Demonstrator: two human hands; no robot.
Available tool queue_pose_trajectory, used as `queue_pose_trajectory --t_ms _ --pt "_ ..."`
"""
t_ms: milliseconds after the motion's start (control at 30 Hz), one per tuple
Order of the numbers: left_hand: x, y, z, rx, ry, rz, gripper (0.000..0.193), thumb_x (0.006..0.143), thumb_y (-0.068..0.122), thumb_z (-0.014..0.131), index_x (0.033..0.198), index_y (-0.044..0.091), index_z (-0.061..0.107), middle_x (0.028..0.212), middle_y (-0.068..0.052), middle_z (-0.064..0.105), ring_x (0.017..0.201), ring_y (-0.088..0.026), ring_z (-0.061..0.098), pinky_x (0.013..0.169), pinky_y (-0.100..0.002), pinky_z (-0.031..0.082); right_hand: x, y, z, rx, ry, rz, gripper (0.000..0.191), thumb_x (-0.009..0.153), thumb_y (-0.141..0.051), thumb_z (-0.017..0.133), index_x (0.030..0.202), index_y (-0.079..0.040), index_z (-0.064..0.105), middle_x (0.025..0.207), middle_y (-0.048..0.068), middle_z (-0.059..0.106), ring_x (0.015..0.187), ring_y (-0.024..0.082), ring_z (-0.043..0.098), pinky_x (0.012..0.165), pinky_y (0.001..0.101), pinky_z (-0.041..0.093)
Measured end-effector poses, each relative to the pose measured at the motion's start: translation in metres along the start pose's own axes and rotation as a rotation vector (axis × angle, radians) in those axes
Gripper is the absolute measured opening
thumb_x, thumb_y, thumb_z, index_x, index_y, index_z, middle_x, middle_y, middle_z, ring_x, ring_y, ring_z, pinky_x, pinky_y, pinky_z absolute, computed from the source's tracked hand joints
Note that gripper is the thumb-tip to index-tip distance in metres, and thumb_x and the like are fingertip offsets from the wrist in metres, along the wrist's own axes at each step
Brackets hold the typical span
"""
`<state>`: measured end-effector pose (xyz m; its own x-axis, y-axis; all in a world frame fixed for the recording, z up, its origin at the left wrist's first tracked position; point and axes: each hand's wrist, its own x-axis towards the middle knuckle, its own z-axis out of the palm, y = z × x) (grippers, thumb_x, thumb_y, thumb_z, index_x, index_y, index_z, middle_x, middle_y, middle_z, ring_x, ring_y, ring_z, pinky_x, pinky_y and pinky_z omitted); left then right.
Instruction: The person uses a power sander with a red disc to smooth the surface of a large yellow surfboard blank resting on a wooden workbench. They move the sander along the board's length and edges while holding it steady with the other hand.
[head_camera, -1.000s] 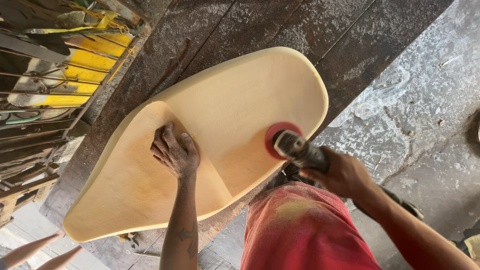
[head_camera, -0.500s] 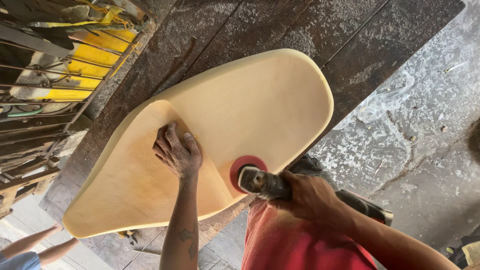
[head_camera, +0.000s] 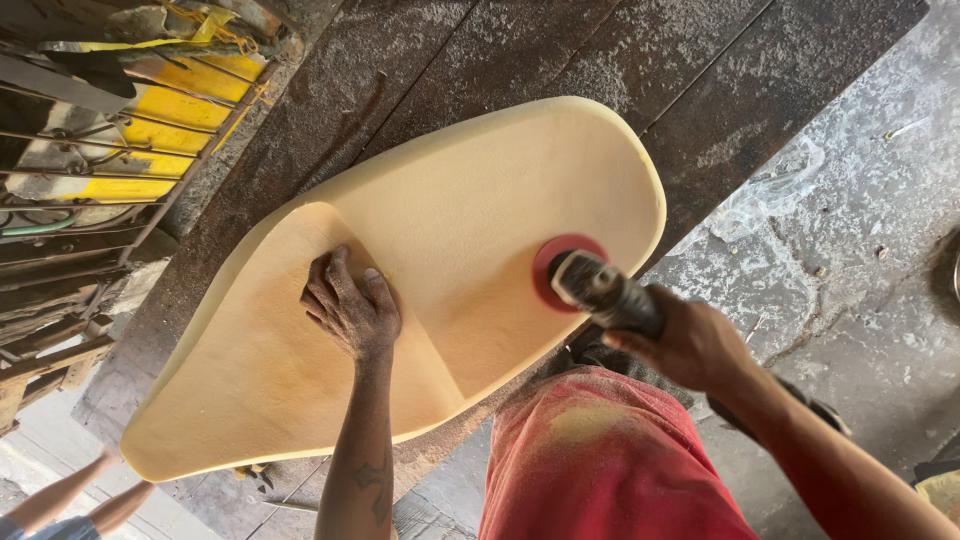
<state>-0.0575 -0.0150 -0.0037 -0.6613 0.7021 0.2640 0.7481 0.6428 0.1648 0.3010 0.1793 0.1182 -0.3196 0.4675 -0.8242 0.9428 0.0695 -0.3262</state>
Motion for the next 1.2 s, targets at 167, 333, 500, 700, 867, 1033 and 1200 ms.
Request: queue_pose_trajectory --t_ms 167,333,500,700,867,1033,1200 --pt "-0.002 0.002 -0.001 -0.005 -0.011 -0.013 0.048 0.111 0.047 0.036 0.139 0.014 0.056 0.142 -0.018 0.053 0.123 -0.036 0.05 0.098 -0.06 0.043 -0.001 0.0 -0.025 -0.032 0.175 0.055 0.066 0.079 -0.062 0.072 0.128 -0.019 0.063 0.097 0.011 0.079 0.081 0.027 0.078 0.078 0.0473 0.063" --pt "-0.001 0.005 -0.002 -0.016 -0.012 -0.023 0.047 0.111 0.045 0.036 0.138 0.013 0.058 0.141 -0.017 0.054 0.124 -0.036 0.049 0.098 -0.06 0.044 -0.016 -0.04 0.004 -0.112 -0.139 -0.017 0.069 0.074 -0.063 0.073 0.133 -0.03 0.061 0.098 0.005 0.078 0.086 0.026 0.077 0.081 0.0452 0.062" --pt "-0.002 0.005 -0.005 -0.013 -0.014 -0.029 0.045 0.114 0.043 0.036 0.139 0.013 0.058 0.144 -0.018 0.053 0.126 -0.037 0.049 0.1 -0.06 0.044 -0.03 -0.068 0.033 -0.104 -0.162 -0.299 0.061 0.076 -0.065 0.076 0.117 -0.021 0.066 0.092 0.009 0.078 0.085 0.031 0.076 0.078 0.0475 0.059" --pt "-0.004 0.005 -0.007 -0.039 -0.035 -0.046 0.045 0.115 0.043 0.035 0.139 0.012 0.058 0.145 -0.018 0.053 0.127 -0.038 0.048 0.102 -0.06 0.042 -0.02 -0.058 0.027 -0.121 -0.181 -0.21 0.067 0.074 -0.068 0.074 0.121 -0.023 0.064 0.094 0.007 0.078 0.085 0.028 0.076 0.078 0.0466 0.061" --pt "-0.003 0.004 -0.006 -0.019 -0.036 -0.041 0.046 0.114 0.044 0.034 0.139 0.013 0.057 0.145 -0.017 0.053 0.128 -0.036 0.048 0.104 -0.06 0.041 -0.002 -0.021 0.002 -0.016 -0.088 -0.043 0.065 0.076 -0.063 0.072 0.127 -0.023 0.061 0.096 0.007 0.08 0.081 0.025 0.079 0.08 0.0454 0.064" --pt "-0.003 0.006 -0.006 -0.019 -0.037 -0.037 0.046 0.114 0.044 0.034 0.138 0.012 0.057 0.144 -0.018 0.053 0.126 -0.037 0.048 0.103 -0.06 0.041 0.014 0.002 -0.03 0.03 0.101 0.003 0.069 0.08 -0.058 0.071 0.137 -0.019 0.058 0.099 0.011 0.079 0.074 0.026 0.081 0.072 0.0457 0.07" --pt "-0.003 0.009 -0.01 -0.032 -0.005 -0.025 0.044 0.116 0.042 0.035 0.137 0.01 0.058 0.142 -0.017 0.055 0.125 -0.037 0.05 0.104 -0.06 0.041 0.0 -0.024 -0.018 -0.132 -0.018 0.028 0.069 0.076 -0.063 0.075 0.13 -0.024 0.061 0.098 0.009 0.079 0.083 0.026 0.077 0.078 0.046 0.063"
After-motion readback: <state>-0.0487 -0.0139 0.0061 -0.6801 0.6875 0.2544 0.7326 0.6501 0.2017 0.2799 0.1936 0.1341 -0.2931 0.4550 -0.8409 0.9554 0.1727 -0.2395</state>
